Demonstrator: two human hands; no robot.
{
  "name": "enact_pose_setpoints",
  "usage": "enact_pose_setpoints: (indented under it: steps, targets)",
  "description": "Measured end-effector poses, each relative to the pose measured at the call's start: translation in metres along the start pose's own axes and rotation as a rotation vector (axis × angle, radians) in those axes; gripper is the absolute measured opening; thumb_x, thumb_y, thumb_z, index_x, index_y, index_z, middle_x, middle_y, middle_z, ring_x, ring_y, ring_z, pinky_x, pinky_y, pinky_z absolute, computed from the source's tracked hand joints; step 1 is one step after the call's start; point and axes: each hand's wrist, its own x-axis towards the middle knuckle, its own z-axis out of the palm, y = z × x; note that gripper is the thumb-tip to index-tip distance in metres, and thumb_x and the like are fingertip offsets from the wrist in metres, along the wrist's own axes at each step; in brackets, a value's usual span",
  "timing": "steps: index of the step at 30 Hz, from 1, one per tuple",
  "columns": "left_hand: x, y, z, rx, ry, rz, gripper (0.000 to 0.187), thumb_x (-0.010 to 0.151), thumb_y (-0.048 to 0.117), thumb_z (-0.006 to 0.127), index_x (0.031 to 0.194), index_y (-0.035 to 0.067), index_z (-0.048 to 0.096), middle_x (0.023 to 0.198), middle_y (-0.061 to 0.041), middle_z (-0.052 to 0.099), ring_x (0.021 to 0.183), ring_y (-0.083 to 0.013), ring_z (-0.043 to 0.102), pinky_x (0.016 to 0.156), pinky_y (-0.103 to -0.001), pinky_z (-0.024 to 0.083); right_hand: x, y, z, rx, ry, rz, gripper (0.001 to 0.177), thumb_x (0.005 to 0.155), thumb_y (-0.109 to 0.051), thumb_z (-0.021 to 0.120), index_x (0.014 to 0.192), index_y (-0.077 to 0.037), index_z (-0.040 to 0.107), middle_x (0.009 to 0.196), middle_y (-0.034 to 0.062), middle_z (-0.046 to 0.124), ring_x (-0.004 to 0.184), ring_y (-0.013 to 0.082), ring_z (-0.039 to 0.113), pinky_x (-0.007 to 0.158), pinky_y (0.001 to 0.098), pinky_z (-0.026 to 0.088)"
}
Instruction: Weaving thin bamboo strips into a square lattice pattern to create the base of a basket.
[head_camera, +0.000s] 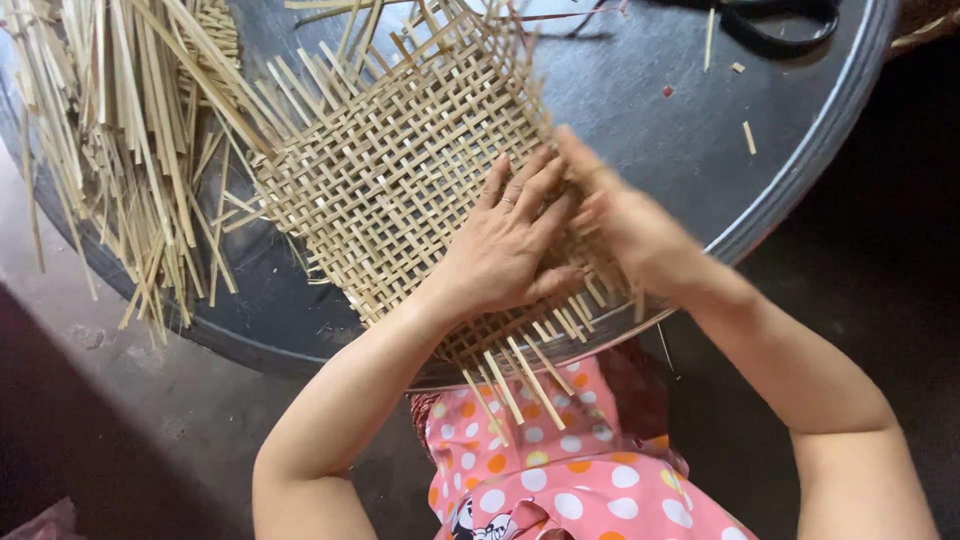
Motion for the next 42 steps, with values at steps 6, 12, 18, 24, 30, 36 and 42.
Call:
enact_pose_setpoints:
  steps: [6,12,18,24,30,36,42]
  targets:
    - [-0.001,-0.019,0.001,-0.126,-0.083,-0.002,0.060,0.083,0.049,0.043,0.129,0.013,0.031,0.137,-0.014,0.020,0.128,-0.0281,0.016,0.105,-0.049,0.006,-0.006,0.000,-0.022,0.834,0.338,0.225,0.070,0.074,-0.053,0.028,0.127,-0.007,0.033,0.126,0.0108,0.042,0.113,0.0207,0.044,0.094,0.0350,0.038]
    - [-0.040,-0.054,-0.066,-0.296,0.705,-0.184,0.037,0.084,-0.011,0.063,0.113,0.003,0.046,0.120,-0.012,0.046,0.119,-0.0275,0.043,0.107,-0.038,0.036,-0.008,0.006,-0.022,1.238,0.515,0.169,0.052,0.081,-0.041,0.035,0.110,0.000,0.050,0.113,0.0156,0.053,0.105,0.0227,0.051,0.093,0.0394,0.042]
    - [-0.090,-0.069,-0.081,-0.380,1.127,-0.647,0.013,0.089,-0.001,0.045,0.100,-0.002,0.051,0.096,-0.011,0.055,0.083,-0.0145,0.053,0.071,-0.015,0.049,-0.010,0.009,-0.021,1.342,0.565,0.184,0.048,0.083,-0.037,0.038,0.108,0.003,0.051,0.107,0.0170,0.056,0.103,0.0277,0.054,0.091,0.0434,0.044]
    - [-0.108,-0.034,-0.077,-0.618,0.890,-1.063,0.027,0.089,0.008,0.047,0.115,0.002,0.043,0.099,-0.005,0.040,0.051,-0.0014,0.025,0.042,-0.011,0.027,-0.012,0.010,-0.019,1.311,0.568,0.147,0.048,0.087,-0.034,0.032,0.108,0.005,0.050,0.109,0.0222,0.054,0.104,0.0306,0.053,0.094,0.0433,0.042]
    - [-0.123,-0.033,-0.061,-0.647,1.085,-1.035,0.027,0.087,0.007,0.046,0.113,0.006,0.041,0.097,-0.004,0.047,0.090,-0.0135,0.048,0.085,-0.021,0.045,-0.030,0.016,-0.018,0.890,0.471,0.184,0.049,0.088,-0.038,0.029,0.112,-0.001,0.050,0.106,0.0128,0.057,0.097,0.0235,0.056,0.084,0.0390,0.048]
    - [-0.138,-0.041,-0.030,-0.971,1.235,-0.883,0.037,0.088,0.006,0.047,0.122,0.012,0.036,0.124,-0.006,0.034,0.085,-0.0142,0.046,0.066,-0.023,0.047,-0.061,0.044,-0.025,1.157,0.289,0.083,0.048,0.089,-0.035,0.047,0.119,0.003,0.048,0.104,0.0215,0.057,0.091,0.0297,0.058,0.079,0.0410,0.047]
    - [-0.138,-0.026,-0.025,-0.944,1.298,-0.781,0.057,0.083,-0.008,0.046,0.131,0.014,0.025,0.131,-0.011,0.033,0.092,-0.0125,0.048,0.076,-0.021,0.046,-0.059,0.035,-0.015,0.836,0.316,0.042,0.047,0.083,-0.029,0.059,0.117,0.002,0.047,0.072,0.0061,0.060,0.056,0.0085,0.061,0.041,0.0170,0.050]
